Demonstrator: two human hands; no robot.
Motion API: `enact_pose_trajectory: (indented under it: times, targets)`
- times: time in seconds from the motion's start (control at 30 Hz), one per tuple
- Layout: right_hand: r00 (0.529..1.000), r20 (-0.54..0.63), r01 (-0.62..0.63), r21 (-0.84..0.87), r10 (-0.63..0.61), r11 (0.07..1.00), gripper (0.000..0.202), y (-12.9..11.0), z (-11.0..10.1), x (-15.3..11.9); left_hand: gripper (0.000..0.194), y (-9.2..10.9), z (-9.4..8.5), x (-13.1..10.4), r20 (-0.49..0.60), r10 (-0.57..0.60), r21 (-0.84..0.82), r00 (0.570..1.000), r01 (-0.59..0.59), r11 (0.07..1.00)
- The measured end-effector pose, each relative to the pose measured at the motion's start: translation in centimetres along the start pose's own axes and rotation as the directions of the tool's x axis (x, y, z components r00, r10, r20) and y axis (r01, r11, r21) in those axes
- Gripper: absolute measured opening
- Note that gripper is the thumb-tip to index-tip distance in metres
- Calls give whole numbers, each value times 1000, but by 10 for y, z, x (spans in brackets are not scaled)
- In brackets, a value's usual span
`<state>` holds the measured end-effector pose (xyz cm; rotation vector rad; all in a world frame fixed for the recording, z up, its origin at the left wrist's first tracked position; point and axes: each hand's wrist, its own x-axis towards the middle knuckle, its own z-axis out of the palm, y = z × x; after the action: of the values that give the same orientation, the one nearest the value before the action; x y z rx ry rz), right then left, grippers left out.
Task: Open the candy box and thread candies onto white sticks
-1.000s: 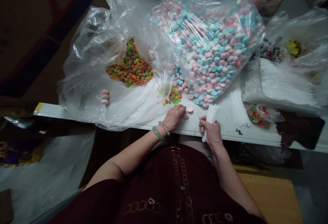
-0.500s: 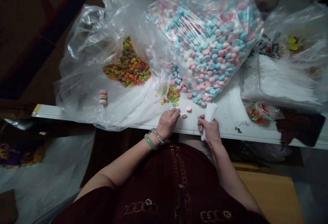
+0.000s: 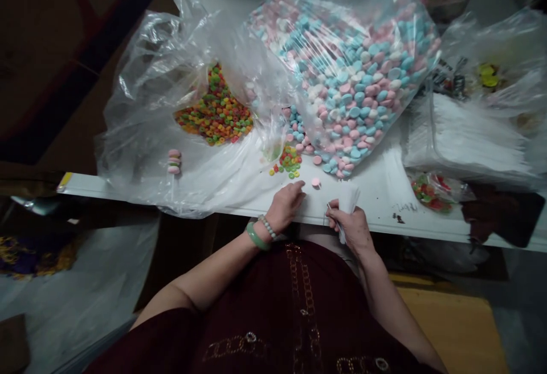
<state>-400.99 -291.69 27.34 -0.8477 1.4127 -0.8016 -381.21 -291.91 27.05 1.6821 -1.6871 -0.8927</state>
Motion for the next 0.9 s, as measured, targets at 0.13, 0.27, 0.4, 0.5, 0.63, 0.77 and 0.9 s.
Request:
enact_pose_trajectory:
  times: [0.13, 0.27, 0.4, 0.5, 0.63, 0.77, 0.9]
  targets:
    - [992, 116, 74, -155, -57, 985, 25, -1, 13, -17, 28, 2, -23, 6, 122, -303, -743, 945, 289, 603]
    - [962, 161, 260, -272, -222, 926, 23, 1, 31, -21, 40, 0, -37, 13, 270, -264, -910, 926, 335, 244]
    - [974, 137, 212, -269, -180, 939, 24, -2, 37, -20, 40, -2, -36, 12, 297, -244, -920, 923, 345, 188]
    - [977, 127, 199, -270, -170, 942, 26, -4, 38, -20, 40, -2, -32, 9, 302, -232, -915, 925, 349, 202]
    - [979, 114, 200, -317, -172, 927, 28, -2, 37, -19, 40, -2, -30, 8, 301, -240, -901, 923, 358, 245]
    - [959, 136, 281, -418, -247, 864, 23, 1, 35, -16, 39, -6, -24, 7, 275, -230, -874, 933, 343, 345]
    - [935, 137, 347, -535, -327, 770, 17, 1, 37, -16, 37, -7, -7, -1, 127, -240, -733, 962, 254, 631]
